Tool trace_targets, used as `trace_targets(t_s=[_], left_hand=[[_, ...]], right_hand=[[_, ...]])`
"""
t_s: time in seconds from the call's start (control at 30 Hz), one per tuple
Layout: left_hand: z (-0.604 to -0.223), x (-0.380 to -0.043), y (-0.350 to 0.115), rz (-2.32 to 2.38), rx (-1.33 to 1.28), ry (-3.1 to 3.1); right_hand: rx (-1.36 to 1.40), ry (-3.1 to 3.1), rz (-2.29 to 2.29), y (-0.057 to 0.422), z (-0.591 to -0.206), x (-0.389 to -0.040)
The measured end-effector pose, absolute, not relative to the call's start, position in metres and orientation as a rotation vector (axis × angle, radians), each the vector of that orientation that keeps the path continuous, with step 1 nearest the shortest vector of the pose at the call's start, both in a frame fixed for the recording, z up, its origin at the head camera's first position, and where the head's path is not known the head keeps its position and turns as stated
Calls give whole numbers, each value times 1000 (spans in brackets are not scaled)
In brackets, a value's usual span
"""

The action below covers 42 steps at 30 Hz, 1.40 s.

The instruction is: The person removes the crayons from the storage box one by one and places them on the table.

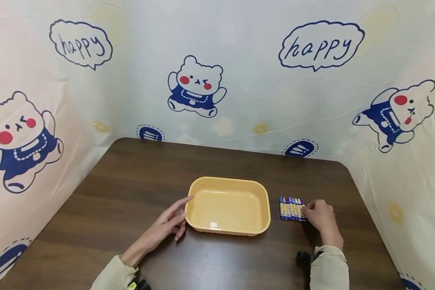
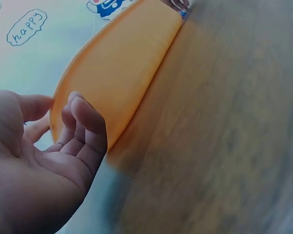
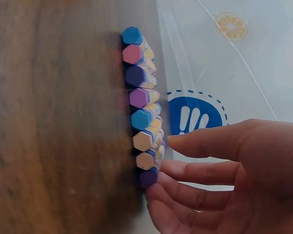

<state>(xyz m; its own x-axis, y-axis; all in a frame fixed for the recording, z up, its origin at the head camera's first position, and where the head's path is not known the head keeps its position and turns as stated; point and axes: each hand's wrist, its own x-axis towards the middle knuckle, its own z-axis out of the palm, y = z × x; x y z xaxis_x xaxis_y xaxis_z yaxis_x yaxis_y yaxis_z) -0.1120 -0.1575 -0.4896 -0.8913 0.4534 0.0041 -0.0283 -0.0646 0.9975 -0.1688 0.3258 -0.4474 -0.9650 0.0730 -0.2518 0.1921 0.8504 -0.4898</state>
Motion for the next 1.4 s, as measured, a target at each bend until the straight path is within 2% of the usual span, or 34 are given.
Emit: trace_targets(t_s=[0.2, 0.33, 0.53, 0.63, 0.77, 0.93, 1.4], left_hand=[[-485, -116, -154, 2009, 504, 2071], [-475, -116, -165, 1836, 427, 2479], [-455, -120, -184, 940, 445, 3255], [-449, -119, -191, 577, 525, 3370], [-445, -113, -201, 367, 528, 3433], [-445, -110, -210, 299, 471, 3463], [-446, -106, -208, 297, 409, 3441]], right_hand=[[202, 2771, -745, 334, -439, -166], [185, 2838, -729, 331, -436, -157], [41, 3159, -679, 315, -429, -144], [-95, 3303, -613, 309, -432, -133], [-139, 3376, -571, 307, -442, -112], [-47, 3386, -601, 307, -451, -96], [29, 3417, -489, 306, -456, -87]])
